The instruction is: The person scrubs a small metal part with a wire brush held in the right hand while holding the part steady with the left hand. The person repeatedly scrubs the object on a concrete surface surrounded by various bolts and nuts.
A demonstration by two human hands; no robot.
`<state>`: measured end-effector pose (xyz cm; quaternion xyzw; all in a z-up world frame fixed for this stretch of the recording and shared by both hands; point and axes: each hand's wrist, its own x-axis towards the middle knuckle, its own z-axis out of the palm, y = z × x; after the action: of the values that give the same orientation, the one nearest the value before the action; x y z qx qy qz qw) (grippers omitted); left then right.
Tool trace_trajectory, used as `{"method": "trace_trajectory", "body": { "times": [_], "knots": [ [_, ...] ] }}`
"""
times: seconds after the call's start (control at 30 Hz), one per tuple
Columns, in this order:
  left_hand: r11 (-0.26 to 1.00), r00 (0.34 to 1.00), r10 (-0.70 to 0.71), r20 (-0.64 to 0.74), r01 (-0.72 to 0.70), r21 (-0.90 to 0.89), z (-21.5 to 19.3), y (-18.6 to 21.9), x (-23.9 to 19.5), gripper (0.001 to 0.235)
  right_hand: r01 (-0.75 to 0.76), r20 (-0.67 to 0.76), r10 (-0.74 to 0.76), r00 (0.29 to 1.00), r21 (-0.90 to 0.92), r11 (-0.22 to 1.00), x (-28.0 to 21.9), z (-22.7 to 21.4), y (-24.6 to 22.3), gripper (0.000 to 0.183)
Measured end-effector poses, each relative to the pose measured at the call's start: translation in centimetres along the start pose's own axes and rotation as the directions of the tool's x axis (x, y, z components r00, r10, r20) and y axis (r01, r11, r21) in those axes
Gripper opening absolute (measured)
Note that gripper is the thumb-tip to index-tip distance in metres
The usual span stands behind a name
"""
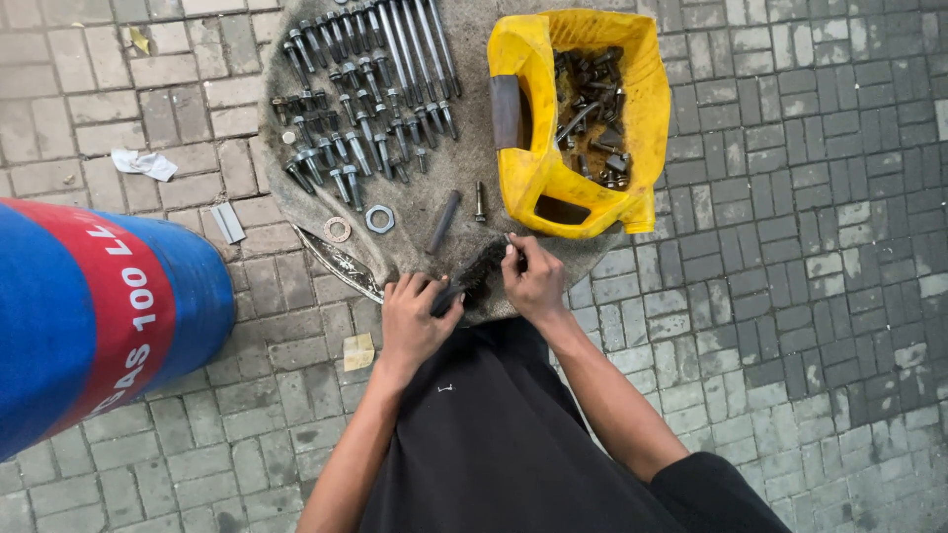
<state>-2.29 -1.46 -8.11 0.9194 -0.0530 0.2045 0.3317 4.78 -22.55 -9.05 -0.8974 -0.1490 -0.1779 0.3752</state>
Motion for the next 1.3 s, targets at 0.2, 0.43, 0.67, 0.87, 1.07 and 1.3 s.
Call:
{"method": "trace_trajectory", "body": {
  "times": [0.2,0.43,0.67,0.87,1.07,1.3],
  "knots": [
    [1.0,0.999,-0.019,0.03,0.019,0.005,0.4,-0.3,-0.2,0.023,0.171,0.157,-0.171,0.973,0.013,0.985,-1.7,-0.1,-4.1,0.021],
    [0.996,0.994,-0.08,0.074,0.082,-0.023,-0.1,0.1,0.0,0.024,0.016,0.088,-0.022,0.996,0.077,0.997,-0.5,-0.4,-5.6,0.019],
    [0.996,0.996,-0.083,0.045,0.084,-0.025,0.0,0.3,-0.2,0.023,0.049,0.059,-0.05,0.997,0.02,0.999,-0.4,-0.1,-3.7,0.018],
    [0.997,0.996,-0.08,0.05,0.081,-0.02,0.3,-0.3,-0.1,0.024,0.13,0.095,-0.133,0.987,0.036,0.991,0.2,-0.2,-2.6,0.022],
    [0.994,0.992,-0.098,0.078,0.101,-0.03,0.2,0.1,-0.4,0.025,0.124,0.094,-0.126,0.988,0.03,0.992,-1.4,0.2,-4.2,0.021],
    [0.992,0.987,-0.116,0.112,0.121,-0.041,-0.2,0.2,0.0,0.028,0.019,0.02,-0.02,1.0,0.045,0.999,-1.7,0.1,-4.2,0.021]
  ]
}}
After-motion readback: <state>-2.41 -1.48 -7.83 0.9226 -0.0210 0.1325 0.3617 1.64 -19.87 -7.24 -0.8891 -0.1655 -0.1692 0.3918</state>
